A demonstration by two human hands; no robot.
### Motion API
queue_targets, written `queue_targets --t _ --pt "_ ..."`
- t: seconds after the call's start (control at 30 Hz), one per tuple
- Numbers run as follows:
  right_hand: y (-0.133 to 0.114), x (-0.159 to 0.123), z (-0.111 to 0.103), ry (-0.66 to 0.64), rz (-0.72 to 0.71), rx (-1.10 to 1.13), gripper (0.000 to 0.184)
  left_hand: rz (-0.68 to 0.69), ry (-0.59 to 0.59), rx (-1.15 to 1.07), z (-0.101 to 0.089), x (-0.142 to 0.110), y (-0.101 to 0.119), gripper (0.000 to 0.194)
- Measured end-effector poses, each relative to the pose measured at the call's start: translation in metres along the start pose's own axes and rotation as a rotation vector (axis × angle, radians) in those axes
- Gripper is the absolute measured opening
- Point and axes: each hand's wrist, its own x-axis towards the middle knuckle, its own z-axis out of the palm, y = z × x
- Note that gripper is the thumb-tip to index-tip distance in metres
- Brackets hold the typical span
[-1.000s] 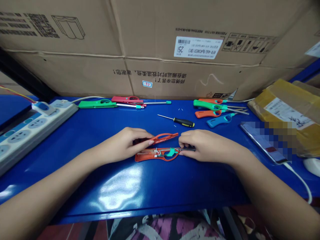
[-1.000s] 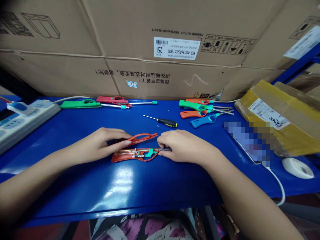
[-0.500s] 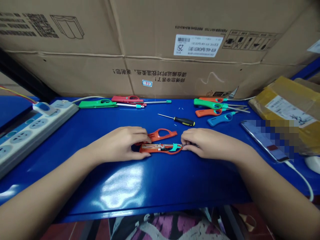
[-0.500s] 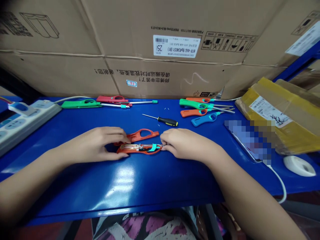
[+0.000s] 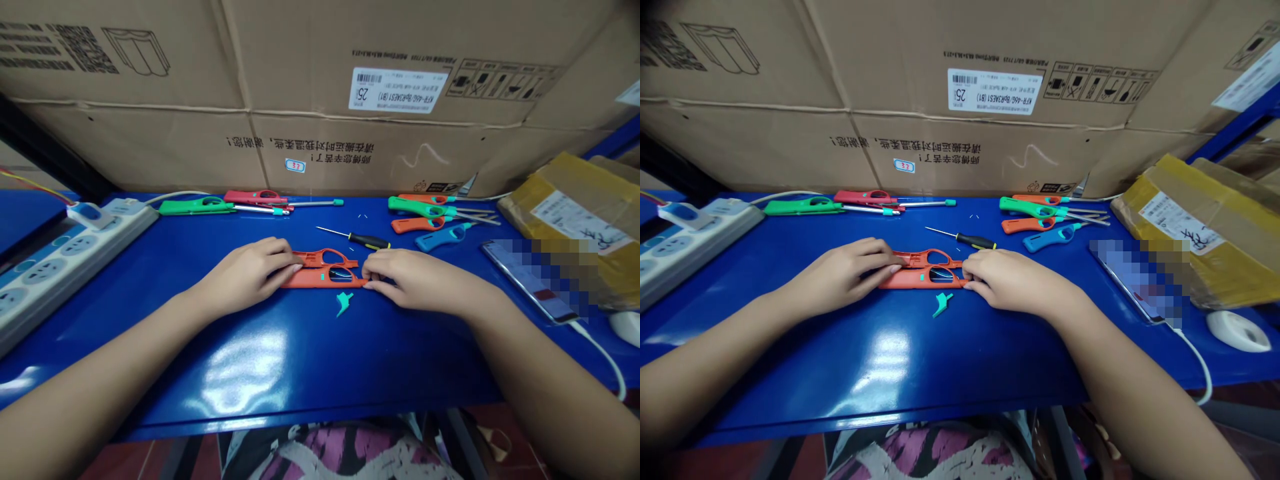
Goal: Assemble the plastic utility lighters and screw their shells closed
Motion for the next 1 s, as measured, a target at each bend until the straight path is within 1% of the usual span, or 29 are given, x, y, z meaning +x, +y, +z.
queue_targets --t 0.13,0.23,0.3,0.37,0.43,0.57,0.6,0.67,0.73,0.8,0.87,0.93,0.97,1.0 --pt "0.000 0.001 0.002 0.065 -0.063 -0.042 0.008 0.068 0.023 -0.044 0.000 -0.001 -0.001 0.034" --pt "-0.001 0.002 0.002 0.059 -0.071 -0.058 0.007 0.108 0.018 -0.062 -0.003 -0.001 0.000 0.028" --pt "-0.003 0.002 0.002 0.056 -0.065 -0.058 0.007 0.106 -0.002 -0.069 -0.004 -0.001 0.001 0.025" --pt "-0.006 0.003 0.002 0.068 -0.069 -0.053 0.008 0.094 -0.020 -0.070 -0.004 -0.002 0.003 0.027" --pt "-0.010 0.003 0.002 0.085 -0.105 -0.026 0.010 0.080 -0.030 -0.064 -0.003 -0.002 0.004 0.029" --pt "-0.021 0.005 0.008 0.076 -0.219 0.031 0.027 0.048 -0.042 -0.050 -0.004 -0.001 0.008 0.026" --pt "-0.023 0.006 0.010 0.061 -0.240 0.027 0.027 0.037 -0.038 -0.051 -0.004 -0.001 0.010 0.024" --pt "-0.027 0.007 0.012 0.030 -0.269 0.017 0.021 0.028 -0.027 -0.060 -0.006 0.000 0.012 0.019" --pt "-0.028 0.006 0.012 0.020 -0.287 0.057 0.016 0.038 -0.027 -0.078 -0.007 0.000 0.014 0.016" --pt "-0.028 0.004 0.008 0.066 -0.301 0.159 0.014 0.076 -0.041 -0.098 -0.007 -0.001 0.015 0.014" --pt "-0.026 0.001 0.003 0.177 -0.279 0.253 0.012 0.138 -0.059 -0.110 -0.005 -0.002 0.017 0.012" --pt "-0.022 -0.002 -0.001 0.299 -0.202 0.256 0.012 0.195 -0.081 -0.128 -0.003 -0.002 0.020 0.015" --pt "-0.020 -0.002 -0.001 0.327 -0.155 0.225 0.012 0.211 -0.094 -0.146 -0.002 -0.002 0.022 0.016" --pt "-0.018 -0.002 -0.001 0.324 -0.115 0.185 0.011 0.222 -0.109 -0.172 -0.001 -0.003 0.024 0.016"
